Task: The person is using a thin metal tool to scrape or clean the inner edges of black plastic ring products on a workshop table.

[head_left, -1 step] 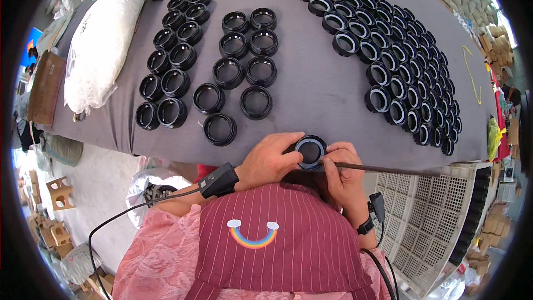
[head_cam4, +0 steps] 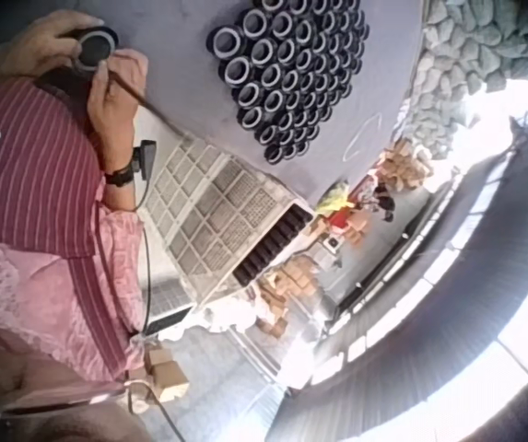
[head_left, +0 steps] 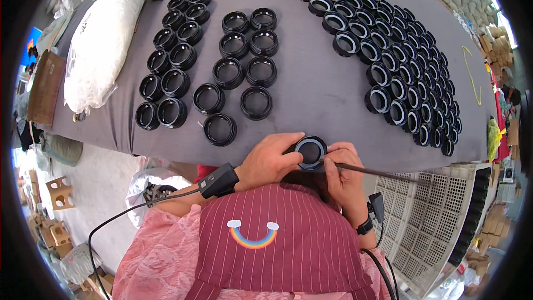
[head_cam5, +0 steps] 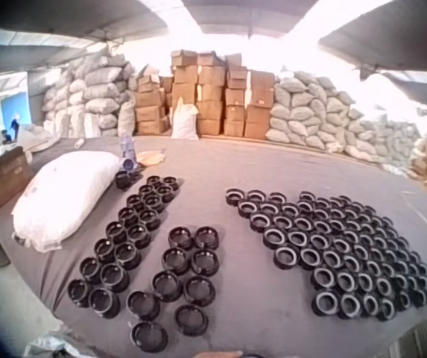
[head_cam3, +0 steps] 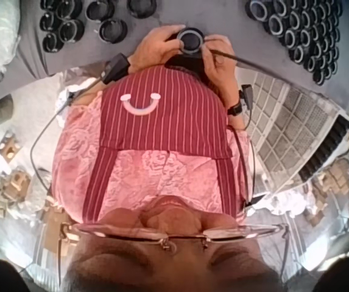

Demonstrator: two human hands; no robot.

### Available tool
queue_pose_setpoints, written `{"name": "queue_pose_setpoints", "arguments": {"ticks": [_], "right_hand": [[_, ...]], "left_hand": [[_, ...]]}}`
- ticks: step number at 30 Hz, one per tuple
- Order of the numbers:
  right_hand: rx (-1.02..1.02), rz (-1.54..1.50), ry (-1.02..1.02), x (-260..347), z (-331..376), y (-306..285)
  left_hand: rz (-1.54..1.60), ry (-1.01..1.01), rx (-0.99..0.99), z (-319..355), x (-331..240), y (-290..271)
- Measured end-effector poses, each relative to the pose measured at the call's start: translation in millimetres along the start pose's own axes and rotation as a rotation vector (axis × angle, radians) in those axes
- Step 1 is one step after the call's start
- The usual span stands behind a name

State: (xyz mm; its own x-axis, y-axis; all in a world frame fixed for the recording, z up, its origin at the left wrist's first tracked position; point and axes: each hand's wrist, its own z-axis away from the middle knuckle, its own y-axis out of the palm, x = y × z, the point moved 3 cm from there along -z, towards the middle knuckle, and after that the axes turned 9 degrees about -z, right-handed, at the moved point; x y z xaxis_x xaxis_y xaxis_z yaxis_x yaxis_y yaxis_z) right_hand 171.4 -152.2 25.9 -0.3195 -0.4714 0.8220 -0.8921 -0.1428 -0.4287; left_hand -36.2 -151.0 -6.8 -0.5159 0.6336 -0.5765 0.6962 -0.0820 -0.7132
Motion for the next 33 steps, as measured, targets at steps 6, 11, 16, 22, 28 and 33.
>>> {"name": "queue_pose_setpoints", "arguments": {"ticks": [6, 11, 16, 22, 28, 33], "right_hand": [[-0.058, 0.093, -0.13, -3, -12, 10], [-0.005, -0.052, -0.125, -11, -7, 29], [-0.029, -0.294, -0.021, -22, -5, 28], [-0.499, -0.671, 0.045, -37, 15, 9], [-0.378, -0.641, 0.241, -33, 18, 20], [-0.22, -0.306, 0.245, -23, 15, 28]], "left_hand": [[-0.001, -0.005, -0.031, -2, 1, -2], [-0.007, 0.014, -0.062, -1, 5, 2], [-0.031, 0.047, -0.085, 2, 2, 2], [0.082, -0.246, 0.053, 4, -9, -26], [0.027, -0.535, 0.121, 14, 2, -27], [-0.277, -0.657, 0.105, 10, -12, -52]]}}
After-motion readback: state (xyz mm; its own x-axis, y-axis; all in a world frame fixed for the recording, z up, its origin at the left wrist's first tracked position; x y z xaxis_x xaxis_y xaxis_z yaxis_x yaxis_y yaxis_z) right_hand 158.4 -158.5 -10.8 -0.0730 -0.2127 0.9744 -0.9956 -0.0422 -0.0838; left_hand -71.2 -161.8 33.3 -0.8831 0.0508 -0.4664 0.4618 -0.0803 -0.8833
